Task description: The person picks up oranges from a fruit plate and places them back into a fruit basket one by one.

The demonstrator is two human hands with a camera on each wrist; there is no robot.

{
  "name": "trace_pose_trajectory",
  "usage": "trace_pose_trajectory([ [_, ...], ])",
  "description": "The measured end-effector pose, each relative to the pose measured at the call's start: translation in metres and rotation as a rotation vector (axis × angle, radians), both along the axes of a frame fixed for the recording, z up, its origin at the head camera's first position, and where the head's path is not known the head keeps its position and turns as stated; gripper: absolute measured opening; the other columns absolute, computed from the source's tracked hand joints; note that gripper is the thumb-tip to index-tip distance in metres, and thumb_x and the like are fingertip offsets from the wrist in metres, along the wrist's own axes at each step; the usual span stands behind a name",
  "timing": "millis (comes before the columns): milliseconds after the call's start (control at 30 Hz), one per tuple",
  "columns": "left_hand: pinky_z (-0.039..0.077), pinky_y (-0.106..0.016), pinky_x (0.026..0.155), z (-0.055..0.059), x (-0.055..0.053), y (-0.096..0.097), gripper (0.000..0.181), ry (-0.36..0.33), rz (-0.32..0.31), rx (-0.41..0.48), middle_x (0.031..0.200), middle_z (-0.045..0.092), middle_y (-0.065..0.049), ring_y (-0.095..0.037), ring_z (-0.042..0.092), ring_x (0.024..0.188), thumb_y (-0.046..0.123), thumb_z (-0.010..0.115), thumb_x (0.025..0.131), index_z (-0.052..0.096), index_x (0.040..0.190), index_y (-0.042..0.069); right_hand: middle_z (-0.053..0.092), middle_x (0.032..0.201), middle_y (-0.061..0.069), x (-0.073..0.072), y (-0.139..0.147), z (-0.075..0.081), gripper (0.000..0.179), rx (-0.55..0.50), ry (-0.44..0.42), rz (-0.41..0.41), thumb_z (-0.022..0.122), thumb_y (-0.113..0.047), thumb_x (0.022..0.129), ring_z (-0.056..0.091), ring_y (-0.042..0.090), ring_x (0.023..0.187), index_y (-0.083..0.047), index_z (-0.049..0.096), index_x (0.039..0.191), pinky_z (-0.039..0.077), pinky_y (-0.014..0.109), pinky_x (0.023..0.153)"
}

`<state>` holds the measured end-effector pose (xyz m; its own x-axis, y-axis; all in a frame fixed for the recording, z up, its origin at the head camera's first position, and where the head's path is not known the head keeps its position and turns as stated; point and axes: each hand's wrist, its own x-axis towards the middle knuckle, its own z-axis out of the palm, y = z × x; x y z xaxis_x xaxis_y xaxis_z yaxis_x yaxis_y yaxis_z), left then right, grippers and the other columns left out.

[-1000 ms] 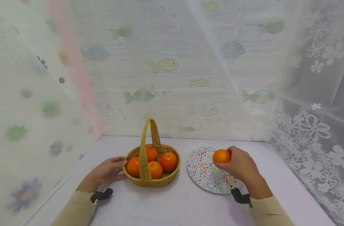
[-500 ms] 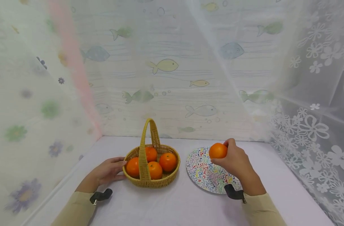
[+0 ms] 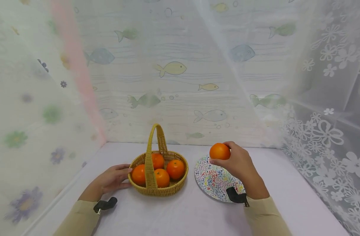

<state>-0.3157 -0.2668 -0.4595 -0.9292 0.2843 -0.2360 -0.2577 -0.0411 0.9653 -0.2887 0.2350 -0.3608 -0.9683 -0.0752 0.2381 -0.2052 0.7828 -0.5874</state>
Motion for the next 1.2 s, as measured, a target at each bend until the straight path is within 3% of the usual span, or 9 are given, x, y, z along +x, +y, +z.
trace_pose_trajectory([
  [267,0.055,-0.055,0.102,-0.002,0.0,-0.002,0.074,-0.001,-0.006,0.002,0.158,0.043,-0.022,-0.024,0.061,0.127,0.024,0.066,0.102,0.026,0.158,-0.003,0.061,0.135,0.02,-0.005,-0.014,0.006,0.082,-0.044,0.032,0.041,0.088,-0.045,0.081,0.063,0.034,0.1,-0.013,0.052,0.147,0.063,0.042,0.077],
  [467,0.056,-0.055,0.101,-0.002,0.001,-0.002,0.074,-0.016,0.005,0.002,0.157,0.043,-0.021,-0.025,0.062,0.126,0.024,0.067,0.102,0.027,0.158,-0.002,0.061,0.136,0.018,-0.009,-0.025,0.005,0.082,-0.066,0.042,0.054,0.089,-0.039,0.081,0.062,0.032,0.098,-0.013,0.051,0.148,0.063,0.04,0.078],
  [733,0.056,-0.055,0.101,-0.004,0.001,0.0,0.071,-0.019,0.012,0.001,0.157,0.044,-0.021,-0.026,0.061,0.126,0.023,0.067,0.101,0.03,0.157,-0.002,0.056,0.138,0.016,-0.012,-0.042,0.008,0.08,-0.091,0.048,0.065,0.089,-0.045,0.08,0.063,0.033,0.104,-0.01,0.055,0.143,0.063,0.043,0.081],
  [1033,0.055,-0.054,0.102,0.0,-0.001,0.001,0.071,-0.007,-0.007,-0.008,0.158,0.043,-0.021,-0.024,0.06,0.128,0.024,0.065,0.103,0.028,0.157,-0.003,0.064,0.133,0.007,-0.014,-0.056,0.012,0.086,-0.187,0.008,0.064,0.086,-0.06,0.076,0.061,0.031,0.116,-0.017,0.054,0.143,0.06,0.038,0.08],
  [1200,0.054,-0.055,0.104,0.001,-0.002,-0.001,0.073,0.0,-0.013,-0.019,0.159,0.042,-0.021,-0.025,0.059,0.13,0.026,0.065,0.103,0.027,0.158,-0.003,0.062,0.134,0.006,-0.016,-0.06,0.012,0.087,-0.23,0.01,0.058,0.086,-0.059,0.077,0.058,0.029,0.117,-0.015,0.051,0.143,0.058,0.039,0.082],
])
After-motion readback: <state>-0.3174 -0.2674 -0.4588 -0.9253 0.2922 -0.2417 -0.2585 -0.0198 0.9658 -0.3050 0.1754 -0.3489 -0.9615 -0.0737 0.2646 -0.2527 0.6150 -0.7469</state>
